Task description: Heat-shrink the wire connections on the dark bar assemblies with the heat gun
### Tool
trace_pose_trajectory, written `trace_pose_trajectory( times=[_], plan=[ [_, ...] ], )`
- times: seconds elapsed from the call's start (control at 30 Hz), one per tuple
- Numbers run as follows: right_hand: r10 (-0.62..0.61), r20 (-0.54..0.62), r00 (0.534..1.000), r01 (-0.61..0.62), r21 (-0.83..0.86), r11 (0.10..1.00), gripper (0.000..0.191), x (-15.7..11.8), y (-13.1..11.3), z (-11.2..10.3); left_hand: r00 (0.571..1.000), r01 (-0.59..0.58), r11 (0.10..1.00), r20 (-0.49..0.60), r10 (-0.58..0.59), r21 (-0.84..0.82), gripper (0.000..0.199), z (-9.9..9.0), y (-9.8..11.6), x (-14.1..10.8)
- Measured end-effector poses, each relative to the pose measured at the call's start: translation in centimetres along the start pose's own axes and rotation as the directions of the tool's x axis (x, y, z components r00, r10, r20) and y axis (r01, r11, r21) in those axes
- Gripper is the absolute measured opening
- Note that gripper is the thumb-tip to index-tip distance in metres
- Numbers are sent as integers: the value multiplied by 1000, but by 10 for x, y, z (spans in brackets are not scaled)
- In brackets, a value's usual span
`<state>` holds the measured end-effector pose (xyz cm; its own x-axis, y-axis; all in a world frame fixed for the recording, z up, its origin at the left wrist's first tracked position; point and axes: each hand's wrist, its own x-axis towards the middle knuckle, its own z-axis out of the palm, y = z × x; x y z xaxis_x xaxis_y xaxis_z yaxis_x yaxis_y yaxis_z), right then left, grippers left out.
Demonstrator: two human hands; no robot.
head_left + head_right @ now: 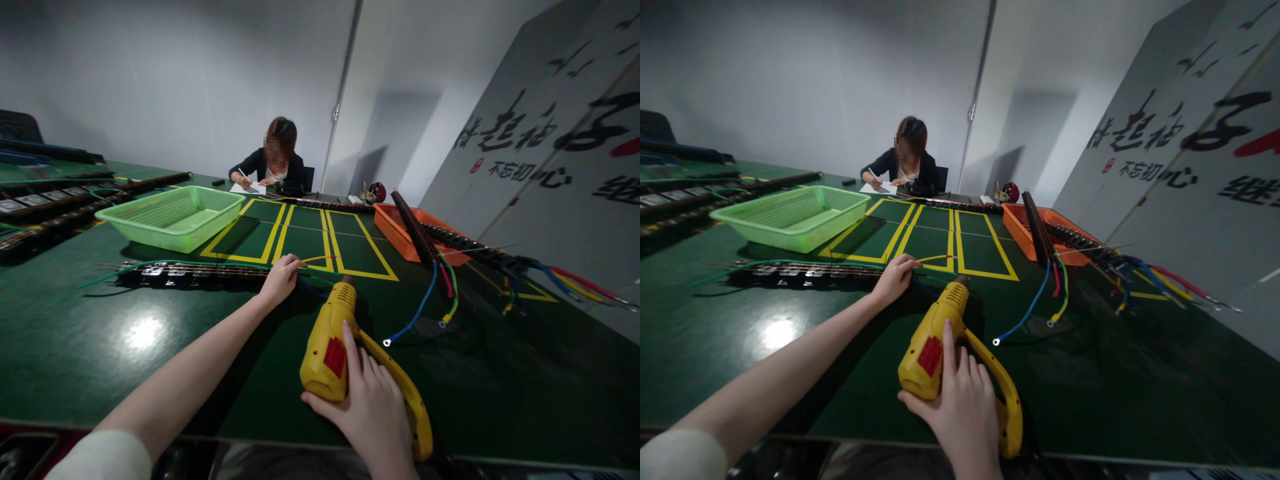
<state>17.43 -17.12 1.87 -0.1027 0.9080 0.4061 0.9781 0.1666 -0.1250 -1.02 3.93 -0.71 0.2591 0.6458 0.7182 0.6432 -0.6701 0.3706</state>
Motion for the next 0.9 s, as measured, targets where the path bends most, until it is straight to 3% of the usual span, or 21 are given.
trace_pose_trajectory(
  times=[0.5, 0.7, 0.9],
  plan=[
    [-77, 40, 996, 77, 23, 997, 121, 19, -63, 11, 999, -15, 1000, 39, 16, -22, 32, 1, -5, 2],
    [-64, 67, 996, 60, 63, 996, 119, 20, -62, 10, 999, -26, 999, 31, 27, -33, 33, 1, -9, 2],
    [-73, 92, 993, 64, 94, 994, 123, 18, -47, 11, 1000, 5, 999, 2, -5, -34, 32, -2, 0, 1]
  ],
)
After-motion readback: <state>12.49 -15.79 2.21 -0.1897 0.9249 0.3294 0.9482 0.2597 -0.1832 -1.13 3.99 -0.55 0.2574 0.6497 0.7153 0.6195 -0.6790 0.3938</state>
